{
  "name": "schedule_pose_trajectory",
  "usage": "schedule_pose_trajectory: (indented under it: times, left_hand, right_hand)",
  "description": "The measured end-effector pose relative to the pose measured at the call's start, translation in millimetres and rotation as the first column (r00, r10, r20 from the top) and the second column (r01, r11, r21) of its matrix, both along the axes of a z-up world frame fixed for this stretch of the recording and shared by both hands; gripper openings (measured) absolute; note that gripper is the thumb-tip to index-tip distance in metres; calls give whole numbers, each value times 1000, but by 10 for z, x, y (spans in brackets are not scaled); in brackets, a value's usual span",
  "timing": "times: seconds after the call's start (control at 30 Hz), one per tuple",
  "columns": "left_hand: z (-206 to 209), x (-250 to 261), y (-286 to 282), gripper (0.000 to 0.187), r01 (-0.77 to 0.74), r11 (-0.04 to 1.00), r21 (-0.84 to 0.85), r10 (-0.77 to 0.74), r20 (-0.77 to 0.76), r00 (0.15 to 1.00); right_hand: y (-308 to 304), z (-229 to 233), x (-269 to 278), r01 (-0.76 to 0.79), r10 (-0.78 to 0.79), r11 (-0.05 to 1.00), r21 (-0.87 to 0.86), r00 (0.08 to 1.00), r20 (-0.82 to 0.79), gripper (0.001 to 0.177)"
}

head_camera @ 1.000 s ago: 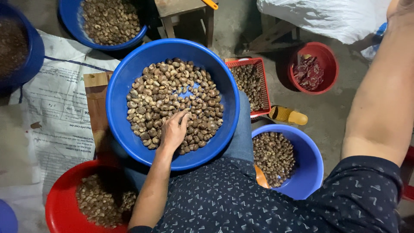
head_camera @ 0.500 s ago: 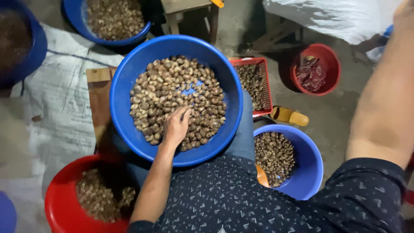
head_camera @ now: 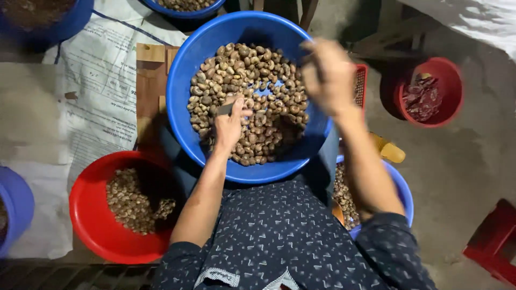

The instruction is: Sorting through nuts in a large blue basin using a small hand tool to inspect or separate them

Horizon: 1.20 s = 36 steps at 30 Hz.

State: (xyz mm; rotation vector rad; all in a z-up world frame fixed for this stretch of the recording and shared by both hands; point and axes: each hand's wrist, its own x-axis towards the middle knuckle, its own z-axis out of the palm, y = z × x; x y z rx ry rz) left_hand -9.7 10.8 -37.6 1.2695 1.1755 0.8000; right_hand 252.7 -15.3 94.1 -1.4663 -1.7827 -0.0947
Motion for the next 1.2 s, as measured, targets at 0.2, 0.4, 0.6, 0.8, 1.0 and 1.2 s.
schedule_pose_trajectory:
  times: [0.2, 0.4, 0.6, 0.8, 1.0, 1.2]
  left_hand:
    - [86, -116, 199, 34, -87, 995, -46, 88, 12, 996]
    - [-21, -66, 202, 32, 5, 999, 33, 2, -213, 977]
    - [20, -56, 203, 31, 112, 974, 196, -37, -352, 935]
    - [99, -75, 133, 32, 147, 975, 169, -79, -354, 932]
    - [141, -29, 84, 32, 104, 986, 133, -78, -186, 979]
    - [276, -15, 45, 37, 156, 985, 73, -151, -69, 986]
  right_hand:
    - [-1, -1672, -880, 149, -7, 833, -533, 966, 259, 33]
    - [-212, -1927, -1123, 200, 14, 871, -449, 903, 429, 24]
    - [-377, -1961, -1130, 259, -63, 833, -488, 922, 382, 27]
    - [-343, -1919, -1085, 238, -28, 798, -554, 932, 361, 16]
    - [-226, -1310, -1071, -245, -277, 728, -640, 749, -602, 27]
    - [-159, -1515, -1020, -483, -477, 740, -469, 115, -871, 32]
